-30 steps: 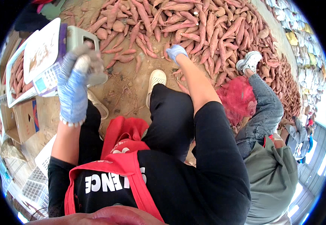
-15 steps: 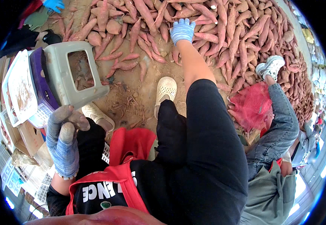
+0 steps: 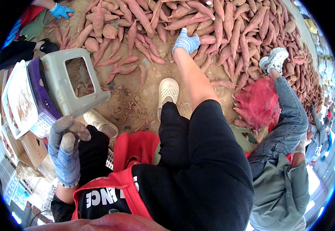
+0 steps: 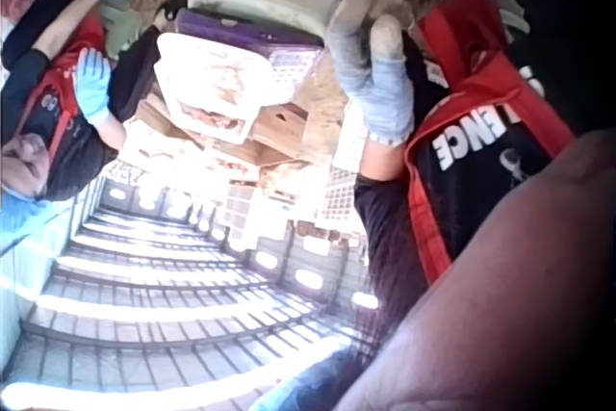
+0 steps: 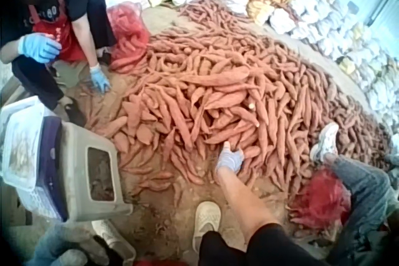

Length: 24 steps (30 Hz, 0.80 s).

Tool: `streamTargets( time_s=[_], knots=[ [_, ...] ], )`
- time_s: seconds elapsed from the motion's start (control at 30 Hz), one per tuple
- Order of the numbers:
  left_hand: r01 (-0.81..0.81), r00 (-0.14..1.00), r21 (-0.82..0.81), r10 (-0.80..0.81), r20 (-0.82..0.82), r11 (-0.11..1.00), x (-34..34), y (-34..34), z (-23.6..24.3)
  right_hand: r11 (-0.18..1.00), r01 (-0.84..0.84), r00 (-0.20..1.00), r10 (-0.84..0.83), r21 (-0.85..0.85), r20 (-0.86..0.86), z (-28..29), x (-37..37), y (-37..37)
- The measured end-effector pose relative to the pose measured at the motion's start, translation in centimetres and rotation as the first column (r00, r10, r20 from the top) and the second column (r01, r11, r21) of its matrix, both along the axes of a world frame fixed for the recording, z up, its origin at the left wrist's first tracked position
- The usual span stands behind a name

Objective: The person sits on the floor and sorts sweet potatoes by hand, picking them from a large pile and placing them into a white plastic basket. The person wears gloves and repeatedly transfers the vegetables from the floor to the basket.

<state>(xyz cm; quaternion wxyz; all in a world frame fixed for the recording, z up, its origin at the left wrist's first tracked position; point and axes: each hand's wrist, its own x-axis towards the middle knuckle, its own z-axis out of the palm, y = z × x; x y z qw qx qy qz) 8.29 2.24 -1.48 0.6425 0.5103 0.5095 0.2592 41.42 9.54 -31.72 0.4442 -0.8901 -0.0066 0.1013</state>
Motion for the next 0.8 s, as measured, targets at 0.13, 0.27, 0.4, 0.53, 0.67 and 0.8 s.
streamTargets(
  time_s=[0.13,0.27,0.4,0.53,0.67,0.8],
  knots=[
    [0.051,0.999,-0.044,-0.051,0.003,0.998,0.1,0.2,0.2,0.988,-0.012,0.988,-0.013,-0.156,-0.157,0.8,-0.1,1.3],
    [0.083,0.993,-0.027,-0.085,-0.079,0.996,-0.6,-0.4,0.0,0.914,-0.011,0.953,-0.113,-0.405,-0.282,1.0,0.7,4.7],
    [0.116,0.989,-0.088,-0.123,-0.080,0.989,-0.1,-0.1,0.3,0.944,0.056,0.948,-0.152,-0.326,-0.278,1.8,0.0,7.6],
    [0.113,0.990,-0.148,-0.123,-0.063,0.983,0.5,0.3,0.3,0.978,0.118,0.929,-0.169,-0.171,-0.329,5.1,-1.2,8.2],
    [0.073,0.995,-0.168,-0.083,-0.054,0.983,0.6,0.3,0.7,0.997,0.059,0.939,-0.072,-0.049,-0.337,3.2,-1.3,6.3],
    [0.066,0.995,-0.151,-0.077,-0.067,0.986,0.1,0.3,0.6,0.928,0.240,0.930,-0.136,0.283,-0.343,-2.3,-1.2,4.4]
  ],
)
